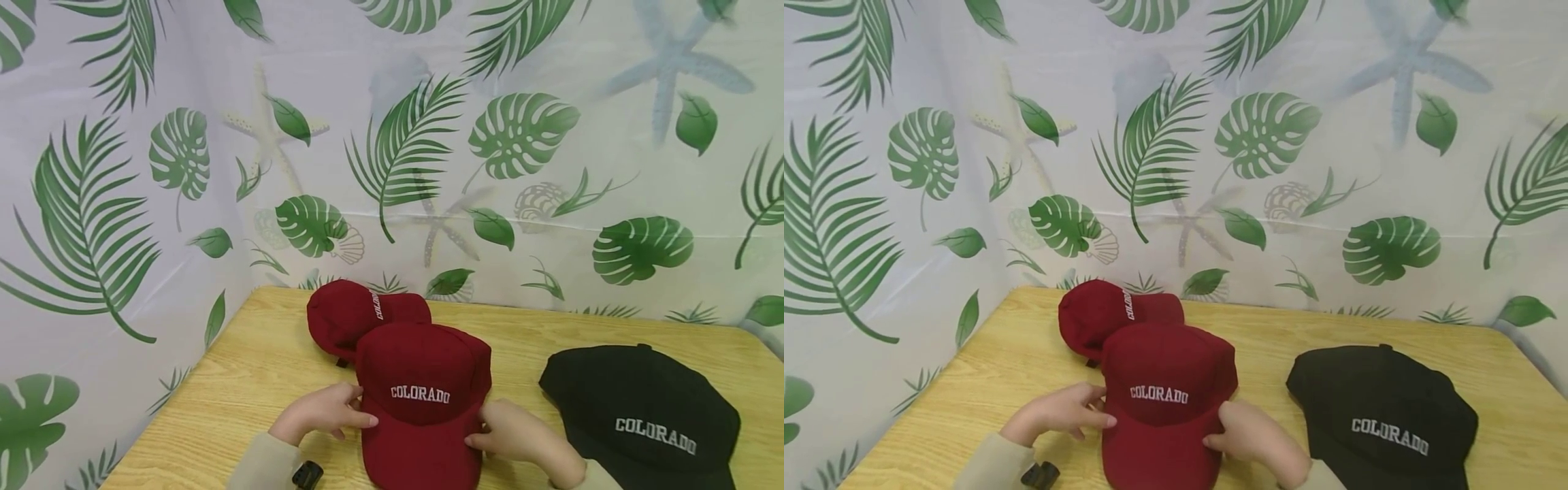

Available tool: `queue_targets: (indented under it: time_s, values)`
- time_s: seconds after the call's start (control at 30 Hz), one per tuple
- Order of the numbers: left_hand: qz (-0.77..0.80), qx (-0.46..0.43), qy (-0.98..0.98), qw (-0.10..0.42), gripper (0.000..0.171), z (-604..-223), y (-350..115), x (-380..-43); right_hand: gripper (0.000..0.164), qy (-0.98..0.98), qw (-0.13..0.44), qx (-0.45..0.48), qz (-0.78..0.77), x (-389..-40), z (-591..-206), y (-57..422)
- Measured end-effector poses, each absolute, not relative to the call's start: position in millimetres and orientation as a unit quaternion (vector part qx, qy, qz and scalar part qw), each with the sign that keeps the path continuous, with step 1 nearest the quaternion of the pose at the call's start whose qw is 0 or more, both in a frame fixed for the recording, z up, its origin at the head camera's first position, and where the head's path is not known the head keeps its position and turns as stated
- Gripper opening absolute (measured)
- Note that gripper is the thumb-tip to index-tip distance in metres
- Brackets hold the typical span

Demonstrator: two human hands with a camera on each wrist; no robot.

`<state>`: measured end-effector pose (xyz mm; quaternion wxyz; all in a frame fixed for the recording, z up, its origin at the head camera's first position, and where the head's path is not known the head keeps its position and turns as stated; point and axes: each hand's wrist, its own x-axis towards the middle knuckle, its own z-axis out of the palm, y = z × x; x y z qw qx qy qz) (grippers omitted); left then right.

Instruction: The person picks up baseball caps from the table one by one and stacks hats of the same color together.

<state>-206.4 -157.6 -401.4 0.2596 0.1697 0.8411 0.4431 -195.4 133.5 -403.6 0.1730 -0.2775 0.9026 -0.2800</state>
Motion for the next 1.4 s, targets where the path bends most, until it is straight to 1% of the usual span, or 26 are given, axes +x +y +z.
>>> queue_targets:
  time_s: [0.1, 0.17, 0.23, 0.33, 0.47, 0.57, 0.67, 0.7, 0.77, 0.83, 0.93, 1.07, 1.17, 1.27, 1.4]
  values:
    - [0.45, 0.175, 0.834, 0.267, 0.045, -401.2, -159.8, -208.3, 0.019, 0.904, 0.171, -0.276, -0.279, -195.5, -403.4, 134.6]
    - [0.453, 0.177, 0.833, 0.262, 0.042, -401.3, -162.5, -210.8, 0.019, 0.908, 0.167, -0.267, -0.276, -194.6, -402.6, 136.0]
    - [0.454, 0.174, 0.84, 0.242, 0.039, -400.7, -167.2, -214.3, 0.021, 0.914, 0.158, -0.257, -0.271, -193.3, -401.1, 136.9]
    - [0.47, 0.134, 0.851, 0.193, 0.044, -398.1, -178.5, -220.7, 0.024, 0.92, 0.152, -0.246, -0.265, -191.9, -398.6, 135.8]
    - [0.522, 0.037, 0.845, 0.108, 0.057, -400.9, -195.4, -234.3, 0.028, 0.924, 0.158, -0.238, -0.255, -191.4, -397.6, 132.8]
    - [0.552, -0.016, 0.831, 0.066, 0.07, -411.7, -206.1, -252.1, 0.033, 0.931, 0.154, -0.227, -0.241, -190.5, -398.0, 131.3]
    - [0.569, -0.059, 0.818, 0.06, 0.081, -419.3, -212.2, -267.7, 0.038, 0.937, 0.143, -0.221, -0.231, -188.9, -398.3, 129.3]
    - [0.578, -0.075, 0.81, 0.064, 0.081, -420.4, -213.2, -271.9, 0.04, 0.938, 0.14, -0.221, -0.227, -188.2, -398.6, 128.5]
    - [0.61, -0.097, 0.783, 0.076, 0.079, -422.5, -214.3, -279.3, 0.042, 0.94, 0.139, -0.219, -0.222, -186.8, -399.2, 126.7]
    - [0.647, -0.121, 0.748, 0.091, 0.071, -421.2, -212.3, -283.4, 0.043, 0.941, 0.14, -0.218, -0.216, -185.7, -399.7, 125.3]
    - [0.69, -0.139, 0.704, 0.094, 0.061, -423.1, -210.9, -292.6, 0.042, 0.944, 0.142, -0.213, -0.209, -185.2, -399.6, 124.2]
    - [0.713, -0.144, 0.683, 0.07, 0.052, -421.2, -209.8, -300.7, 0.042, 0.948, 0.137, -0.205, -0.201, -184.2, -397.6, 122.4]
    - [0.716, -0.123, 0.685, 0.051, 0.045, -413.0, -207.3, -303.8, 0.045, 0.95, 0.125, -0.202, -0.201, -181.3, -396.0, 120.1]
    - [0.703, -0.09, 0.705, 0.028, 0.04, -398.7, -203.1, -305.7, 0.046, 0.951, 0.113, -0.203, -0.202, -178.2, -395.2, 117.0]
    - [0.66, -0.055, 0.749, -0.024, 0.029, -371.5, -198.6, -306.6, 0.045, 0.955, 0.105, -0.2, -0.193, -176.2, -394.5, 112.7]
